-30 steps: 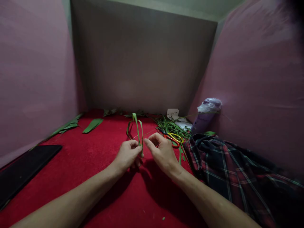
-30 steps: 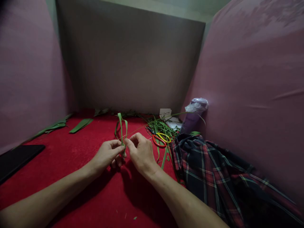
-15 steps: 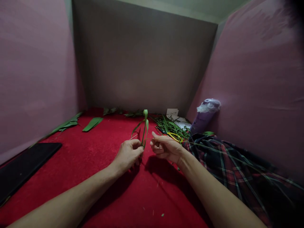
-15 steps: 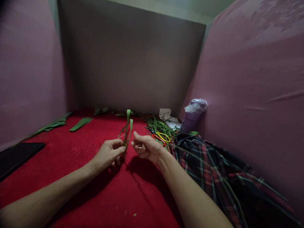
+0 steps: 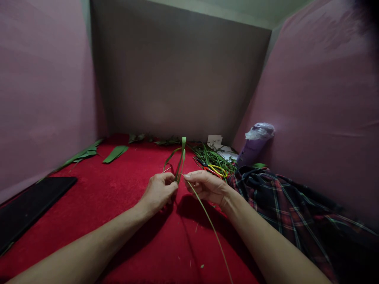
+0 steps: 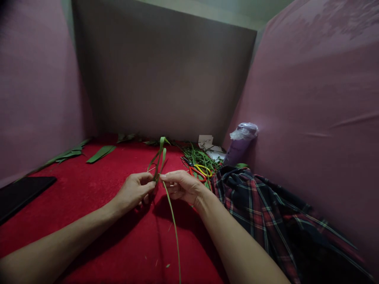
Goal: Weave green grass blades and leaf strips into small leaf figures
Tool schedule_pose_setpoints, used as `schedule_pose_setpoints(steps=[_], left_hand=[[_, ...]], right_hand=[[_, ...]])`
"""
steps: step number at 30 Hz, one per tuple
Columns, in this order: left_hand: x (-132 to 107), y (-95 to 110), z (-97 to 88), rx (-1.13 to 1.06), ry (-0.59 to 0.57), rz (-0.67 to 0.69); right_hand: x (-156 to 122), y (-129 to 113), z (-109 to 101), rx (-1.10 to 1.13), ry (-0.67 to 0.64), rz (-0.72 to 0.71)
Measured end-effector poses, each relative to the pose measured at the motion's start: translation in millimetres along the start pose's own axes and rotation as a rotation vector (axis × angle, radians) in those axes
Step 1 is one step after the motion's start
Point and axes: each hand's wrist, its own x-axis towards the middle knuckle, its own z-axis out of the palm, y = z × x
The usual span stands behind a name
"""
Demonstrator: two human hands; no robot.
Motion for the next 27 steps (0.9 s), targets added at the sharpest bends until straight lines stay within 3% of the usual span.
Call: schedule_pose_setpoints(steps=[4, 12, 27], left_hand=[[0, 0, 0.0, -0.014, -0.003, -0.006], [2, 0, 0.6, -0.063, -0.017, -0.001], [-1, 9, 1.9, -0.224, -0.09, -0.082]], right_hand=[[2, 3, 3, -0.071, 0.035, -0.093], [7, 12, 9, -0.195, 0.277, -0.214], [10, 19, 16, -0.28, 0.383, -0.357]])
